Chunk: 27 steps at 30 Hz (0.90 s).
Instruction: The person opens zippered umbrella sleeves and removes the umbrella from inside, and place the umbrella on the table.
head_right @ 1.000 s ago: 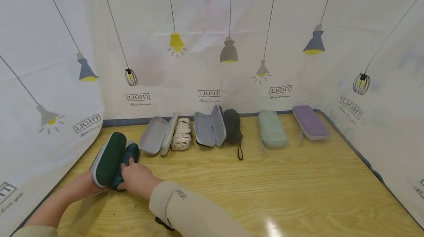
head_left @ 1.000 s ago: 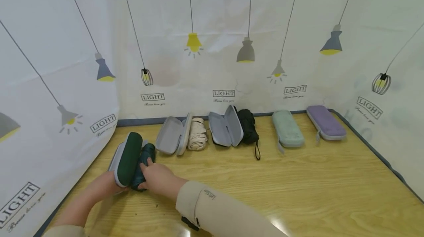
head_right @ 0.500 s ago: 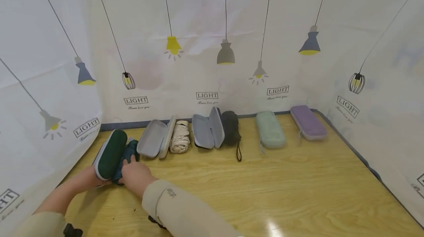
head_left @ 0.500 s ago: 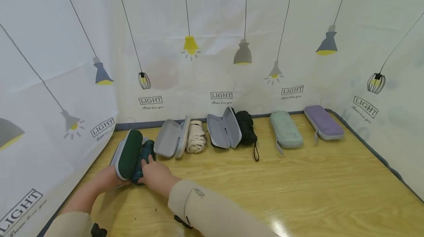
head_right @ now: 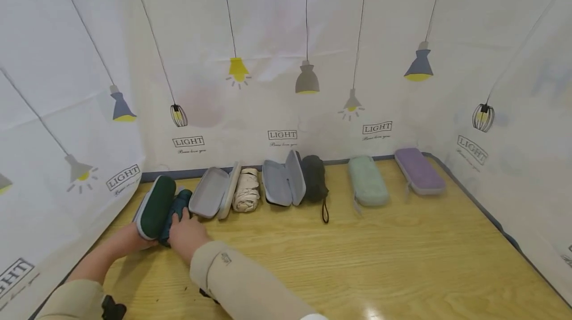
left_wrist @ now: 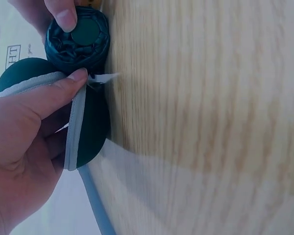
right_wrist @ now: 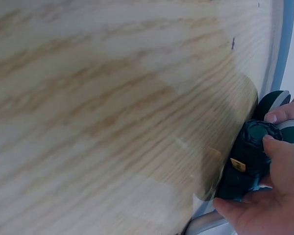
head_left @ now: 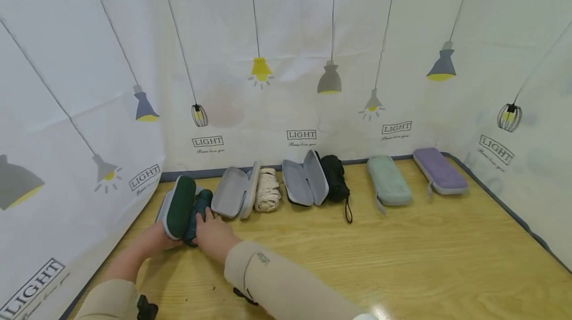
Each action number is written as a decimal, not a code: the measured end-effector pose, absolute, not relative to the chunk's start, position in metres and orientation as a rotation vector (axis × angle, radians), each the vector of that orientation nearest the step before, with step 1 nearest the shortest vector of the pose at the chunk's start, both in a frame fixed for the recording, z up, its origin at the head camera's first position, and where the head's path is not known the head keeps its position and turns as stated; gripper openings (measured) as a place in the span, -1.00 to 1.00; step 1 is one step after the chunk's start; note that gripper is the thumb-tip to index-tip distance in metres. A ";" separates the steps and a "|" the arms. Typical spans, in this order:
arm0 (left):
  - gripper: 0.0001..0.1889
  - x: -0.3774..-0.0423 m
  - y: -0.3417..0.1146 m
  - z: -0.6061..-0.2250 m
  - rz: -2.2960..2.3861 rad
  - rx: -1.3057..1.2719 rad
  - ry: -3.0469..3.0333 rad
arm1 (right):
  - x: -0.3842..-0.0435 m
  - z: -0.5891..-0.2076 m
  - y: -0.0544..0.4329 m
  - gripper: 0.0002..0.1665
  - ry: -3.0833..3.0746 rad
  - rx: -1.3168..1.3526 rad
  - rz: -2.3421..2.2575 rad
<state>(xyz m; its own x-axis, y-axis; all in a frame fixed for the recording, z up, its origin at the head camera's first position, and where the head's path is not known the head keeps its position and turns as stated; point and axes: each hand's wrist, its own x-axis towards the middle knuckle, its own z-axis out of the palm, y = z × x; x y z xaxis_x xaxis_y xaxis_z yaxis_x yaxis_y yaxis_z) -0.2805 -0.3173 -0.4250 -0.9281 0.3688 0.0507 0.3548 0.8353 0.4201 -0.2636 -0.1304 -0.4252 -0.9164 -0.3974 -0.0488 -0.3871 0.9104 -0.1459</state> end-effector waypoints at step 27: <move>-0.51 -0.279 -0.324 -0.399 0.519 0.359 2.978 | -0.277 -0.402 -0.054 -0.37 2.865 -1.013 -0.147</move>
